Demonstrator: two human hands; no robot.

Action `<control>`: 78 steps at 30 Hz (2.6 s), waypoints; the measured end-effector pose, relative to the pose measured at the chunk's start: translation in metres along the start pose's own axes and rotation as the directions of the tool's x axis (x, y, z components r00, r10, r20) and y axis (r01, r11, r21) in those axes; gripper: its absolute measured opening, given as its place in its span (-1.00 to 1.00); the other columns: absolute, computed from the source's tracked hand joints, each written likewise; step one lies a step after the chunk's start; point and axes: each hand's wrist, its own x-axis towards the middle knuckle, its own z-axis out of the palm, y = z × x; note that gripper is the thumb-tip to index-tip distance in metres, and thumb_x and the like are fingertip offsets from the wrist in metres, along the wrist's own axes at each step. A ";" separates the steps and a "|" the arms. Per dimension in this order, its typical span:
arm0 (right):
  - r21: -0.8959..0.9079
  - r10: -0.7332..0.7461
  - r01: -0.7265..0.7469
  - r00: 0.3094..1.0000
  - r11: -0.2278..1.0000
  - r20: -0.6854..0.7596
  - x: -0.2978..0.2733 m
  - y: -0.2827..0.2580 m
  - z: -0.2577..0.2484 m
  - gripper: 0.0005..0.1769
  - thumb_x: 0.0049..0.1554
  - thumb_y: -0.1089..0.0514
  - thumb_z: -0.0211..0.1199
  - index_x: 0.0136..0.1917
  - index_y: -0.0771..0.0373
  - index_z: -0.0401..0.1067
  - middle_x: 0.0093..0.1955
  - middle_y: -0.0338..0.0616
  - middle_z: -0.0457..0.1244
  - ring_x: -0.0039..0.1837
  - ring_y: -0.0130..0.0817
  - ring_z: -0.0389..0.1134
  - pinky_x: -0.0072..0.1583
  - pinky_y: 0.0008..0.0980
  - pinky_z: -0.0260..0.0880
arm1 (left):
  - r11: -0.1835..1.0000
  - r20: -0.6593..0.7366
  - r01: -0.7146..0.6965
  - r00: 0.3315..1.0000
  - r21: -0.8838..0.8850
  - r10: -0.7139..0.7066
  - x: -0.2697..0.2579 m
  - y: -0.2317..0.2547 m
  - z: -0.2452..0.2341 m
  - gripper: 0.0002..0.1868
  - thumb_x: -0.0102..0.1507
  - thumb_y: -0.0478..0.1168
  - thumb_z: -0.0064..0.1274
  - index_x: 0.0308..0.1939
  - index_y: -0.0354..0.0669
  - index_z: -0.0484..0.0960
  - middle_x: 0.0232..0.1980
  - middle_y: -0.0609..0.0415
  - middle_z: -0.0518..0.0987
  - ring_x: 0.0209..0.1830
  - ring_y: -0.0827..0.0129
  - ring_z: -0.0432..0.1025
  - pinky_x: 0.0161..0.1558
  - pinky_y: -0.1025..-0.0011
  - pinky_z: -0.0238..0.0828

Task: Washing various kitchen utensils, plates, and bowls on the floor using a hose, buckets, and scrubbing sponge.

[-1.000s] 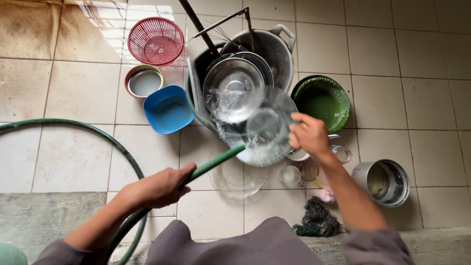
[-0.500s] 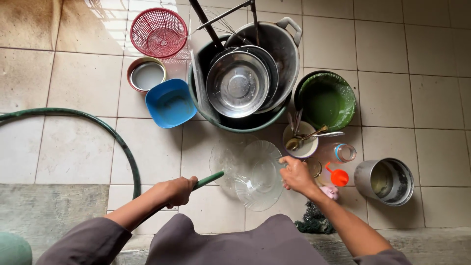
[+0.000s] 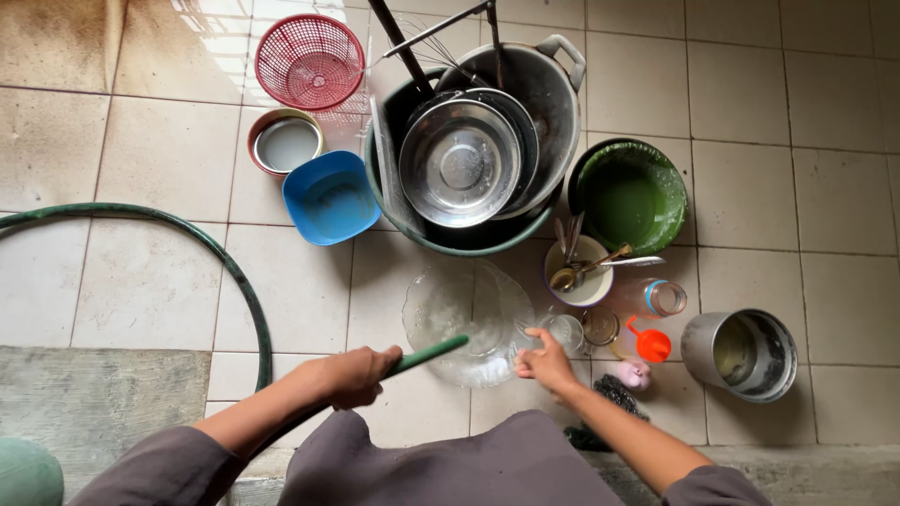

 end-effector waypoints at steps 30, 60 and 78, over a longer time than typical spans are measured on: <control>-0.518 -0.809 0.622 0.456 0.587 -0.370 0.180 -0.214 0.027 -0.53 0.00 0.28 0.45 0.14 0.33 0.33 -0.03 0.18 0.39 0.00 0.11 0.44 0.07 -0.02 0.46 | 0.929 -0.507 -0.362 0.817 -0.080 0.275 -0.074 0.055 -0.075 -0.69 0.31 -0.22 0.05 -0.08 -0.17 0.21 -0.56 -0.26 0.49 -0.54 -0.26 0.39 -0.42 -0.08 0.23; -0.782 -0.539 0.403 0.836 0.475 0.104 -0.041 -0.128 -0.026 -0.70 0.04 0.18 0.19 0.05 0.33 0.40 -0.19 0.28 0.38 -0.07 0.22 0.44 0.04 0.08 0.41 | 0.994 -0.023 0.107 0.994 -0.008 -0.107 -0.012 0.034 -0.003 -0.65 0.34 -0.32 -0.07 0.16 0.03 0.22 -0.41 -0.04 0.54 -0.59 0.24 0.46 -0.57 0.24 0.39; -0.721 -0.629 0.507 0.767 0.472 0.127 0.039 -0.164 0.030 -0.80 0.24 0.12 0.16 -0.09 0.27 0.50 -0.23 0.13 0.41 -0.20 0.01 0.50 -0.13 -0.09 0.50 | 0.963 -0.091 -0.161 0.985 -0.215 0.145 -0.023 0.027 -0.039 -0.65 0.33 -0.24 0.01 0.09 -0.02 0.20 -0.55 -0.04 0.49 -0.63 0.16 0.40 -0.58 0.17 0.34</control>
